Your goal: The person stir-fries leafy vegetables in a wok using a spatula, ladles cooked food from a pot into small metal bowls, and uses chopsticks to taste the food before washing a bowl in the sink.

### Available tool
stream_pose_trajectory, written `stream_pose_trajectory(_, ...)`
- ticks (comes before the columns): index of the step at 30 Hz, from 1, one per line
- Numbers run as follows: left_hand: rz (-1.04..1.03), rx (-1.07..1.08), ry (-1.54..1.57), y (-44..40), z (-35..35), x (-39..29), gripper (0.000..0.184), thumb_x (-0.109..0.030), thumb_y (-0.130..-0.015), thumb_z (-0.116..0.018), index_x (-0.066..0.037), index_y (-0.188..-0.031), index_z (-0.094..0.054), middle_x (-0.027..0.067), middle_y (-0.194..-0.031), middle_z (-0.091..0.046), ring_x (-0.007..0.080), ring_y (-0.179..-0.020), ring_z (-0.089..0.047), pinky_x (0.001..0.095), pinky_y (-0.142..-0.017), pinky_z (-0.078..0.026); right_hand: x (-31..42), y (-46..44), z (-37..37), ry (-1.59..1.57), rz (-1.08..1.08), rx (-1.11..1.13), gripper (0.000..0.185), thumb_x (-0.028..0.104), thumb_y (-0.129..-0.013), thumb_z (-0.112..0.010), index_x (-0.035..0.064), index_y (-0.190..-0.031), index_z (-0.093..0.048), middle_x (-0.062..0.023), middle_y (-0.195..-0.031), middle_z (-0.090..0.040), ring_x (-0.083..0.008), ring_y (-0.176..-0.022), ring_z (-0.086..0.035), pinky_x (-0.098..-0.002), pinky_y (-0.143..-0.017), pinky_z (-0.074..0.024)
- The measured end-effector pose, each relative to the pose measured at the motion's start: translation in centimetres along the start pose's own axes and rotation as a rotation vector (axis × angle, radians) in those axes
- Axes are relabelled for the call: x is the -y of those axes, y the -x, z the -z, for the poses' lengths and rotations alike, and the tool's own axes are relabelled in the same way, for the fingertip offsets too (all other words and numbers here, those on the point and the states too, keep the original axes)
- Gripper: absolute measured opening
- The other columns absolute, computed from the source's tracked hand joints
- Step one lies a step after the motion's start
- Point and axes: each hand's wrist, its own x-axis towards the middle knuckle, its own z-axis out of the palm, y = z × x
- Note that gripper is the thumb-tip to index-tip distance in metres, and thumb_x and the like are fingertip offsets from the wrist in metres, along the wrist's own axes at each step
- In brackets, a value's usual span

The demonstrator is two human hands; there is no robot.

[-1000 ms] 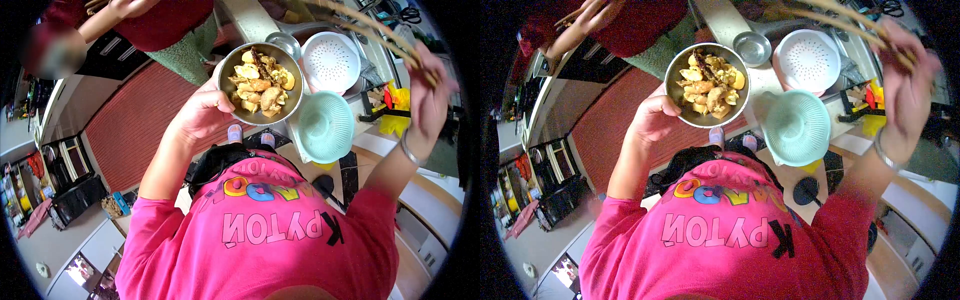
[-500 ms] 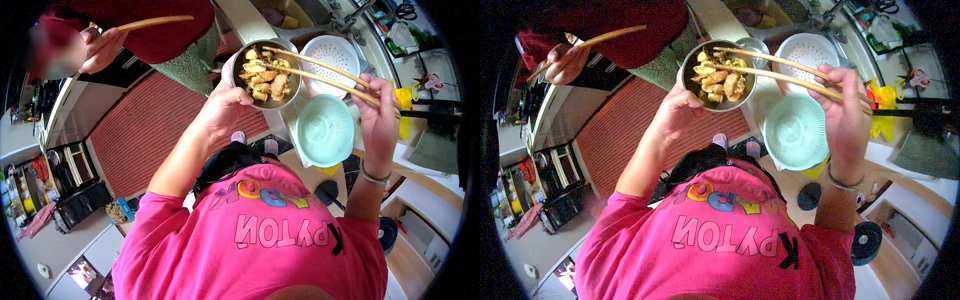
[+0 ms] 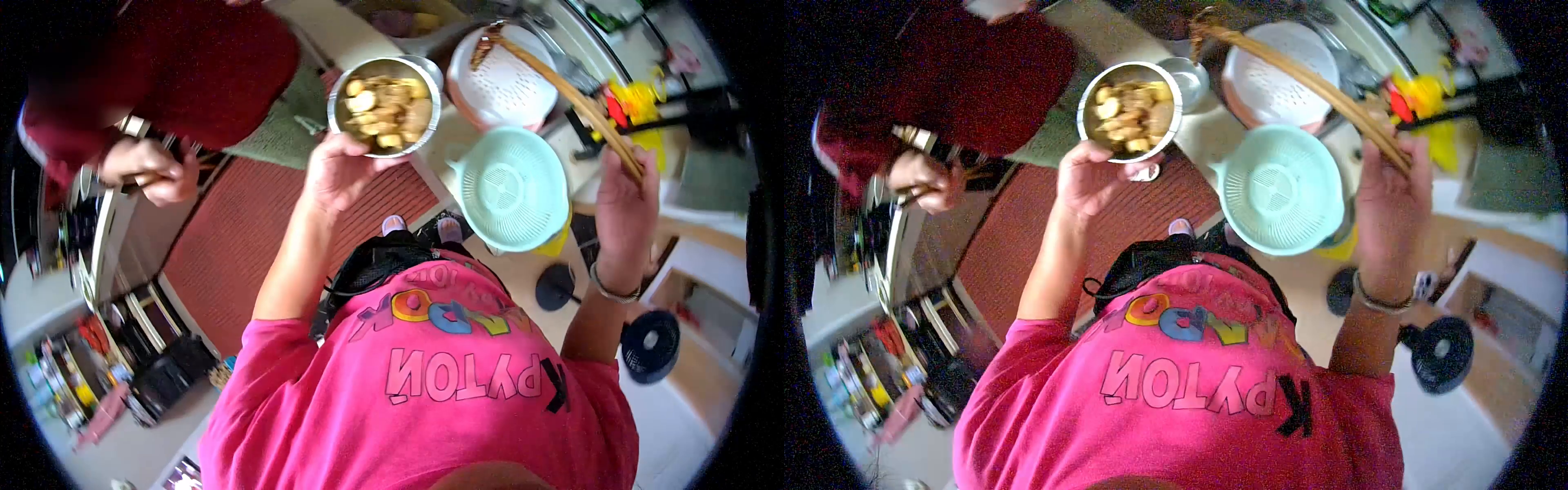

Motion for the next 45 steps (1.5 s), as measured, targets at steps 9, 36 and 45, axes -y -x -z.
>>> stream_pose_trajectory(9,-0.072,-0.075,0.087,-1.2,3.2,-1.4,0.084,0.012,-0.06,-0.06,-0.007,-0.138,-0.033,0.0188,-0.136,-0.039,0.0392,-0.124,-0.041,0.0594,-0.103,-0.036,11.5,12.8,12.9,0.257,0.481,-0.575,0.028,0.021,-0.098,-0.046,-0.0042,-0.092,-0.058,-0.0167,-0.1,-0.063,-0.0251,-0.096,-0.061,-0.0356,-0.09,-0.0527)
stream_pose_trajectory(36,-0.014,-0.828,-0.987,-17.6,7.6,4.9,0.037,-0.019,-0.093,-0.047,-0.01,-0.128,-0.04,0.0139,-0.103,-0.059,0.024,-0.075,-0.065,0.0355,-0.048,-0.056,2.5,2.1,9.3,0.151,0.116,-0.156,0.033,0.029,-0.098,-0.045,-0.0006,-0.099,-0.06,-0.0141,-0.107,-0.062,-0.0226,-0.1,-0.06,-0.0349,-0.09,-0.0503)
stream_pose_trajectory(45,-0.151,-0.644,-0.858,-11.6,1.3,3.5,0.033,-0.006,-0.088,-0.041,-0.002,-0.12,-0.034,0.0156,-0.101,-0.057,0.0212,-0.079,-0.064,0.034,-0.059,-0.058,-0.7,-3.5,7.8,0.021,-0.152,0.015,0.027,0.027,-0.097,-0.046,0.003,-0.094,-0.059,-0.0101,-0.1,-0.063,-0.0192,-0.094,-0.061,-0.0327,-0.082,-0.0537)
